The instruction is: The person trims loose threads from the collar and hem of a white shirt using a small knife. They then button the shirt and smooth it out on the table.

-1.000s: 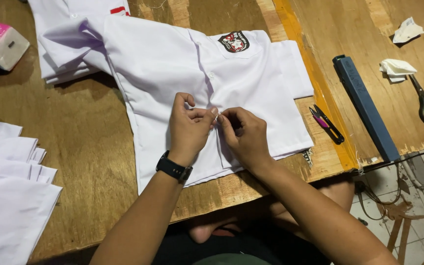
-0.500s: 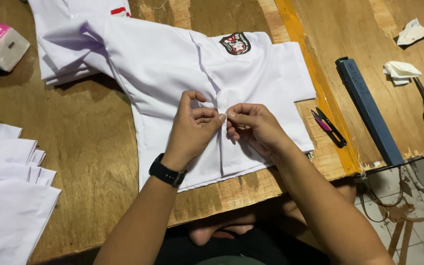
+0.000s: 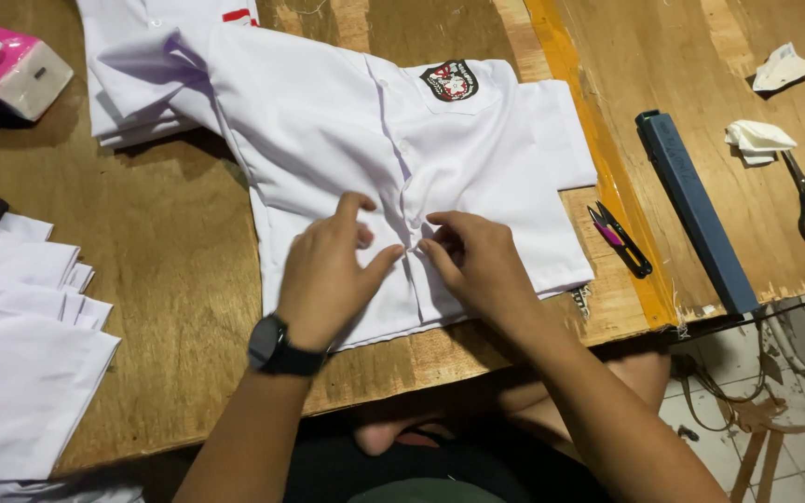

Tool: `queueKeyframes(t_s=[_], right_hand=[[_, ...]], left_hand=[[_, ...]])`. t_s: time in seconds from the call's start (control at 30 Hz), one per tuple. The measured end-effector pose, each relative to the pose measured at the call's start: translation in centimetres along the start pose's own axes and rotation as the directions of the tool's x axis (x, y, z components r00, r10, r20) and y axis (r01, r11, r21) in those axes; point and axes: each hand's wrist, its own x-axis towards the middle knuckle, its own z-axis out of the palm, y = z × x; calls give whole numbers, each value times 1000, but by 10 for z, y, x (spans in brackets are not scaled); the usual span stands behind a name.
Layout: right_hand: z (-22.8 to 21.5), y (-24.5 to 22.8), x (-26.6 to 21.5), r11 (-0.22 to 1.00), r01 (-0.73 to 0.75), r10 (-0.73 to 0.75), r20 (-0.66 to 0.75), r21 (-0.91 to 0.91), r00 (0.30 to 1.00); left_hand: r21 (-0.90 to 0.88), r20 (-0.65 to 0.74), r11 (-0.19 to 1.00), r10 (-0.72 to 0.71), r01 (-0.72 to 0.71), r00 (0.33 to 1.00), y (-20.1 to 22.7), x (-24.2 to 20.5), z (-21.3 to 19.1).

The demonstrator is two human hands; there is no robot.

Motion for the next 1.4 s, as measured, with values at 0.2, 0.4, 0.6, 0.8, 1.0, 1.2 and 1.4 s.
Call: queueKeyframes(t_s=[0.2,0.4,0.6,0.8,1.0,1.2,1.4], right_hand=[[-75,20,-64,778,-462,421,-192,-426,887],[-75,44,-82,909,-389,333,-299,-151,894],[-63,15,-106,907,-212,49,-407,-364,912],[18,-16,-138,914,289,-268,110,-284,957],[-24,-23,-152,978,200,-209,-216,-62,954],[-40,6,-131,956,62,-150,-295,-287,944],[-18,9,-117,930,66,-147,-201,-362,968]], left_hand=[[609,-431,696,-111,380,896,-67,-101,8],[313,-397,902,-161,298,904,-69,-113,20],[440,-552,853,11,280,834,-54,-145,5],[349,-128,850,461,-395,878,-9,-111,64],[418,-78,823,453,-384,888,-15,-112,82],[371,-78,846,439,-382,895,-13,-111,82],[371,-78,848,435,-379,897,-10,-110,79]])
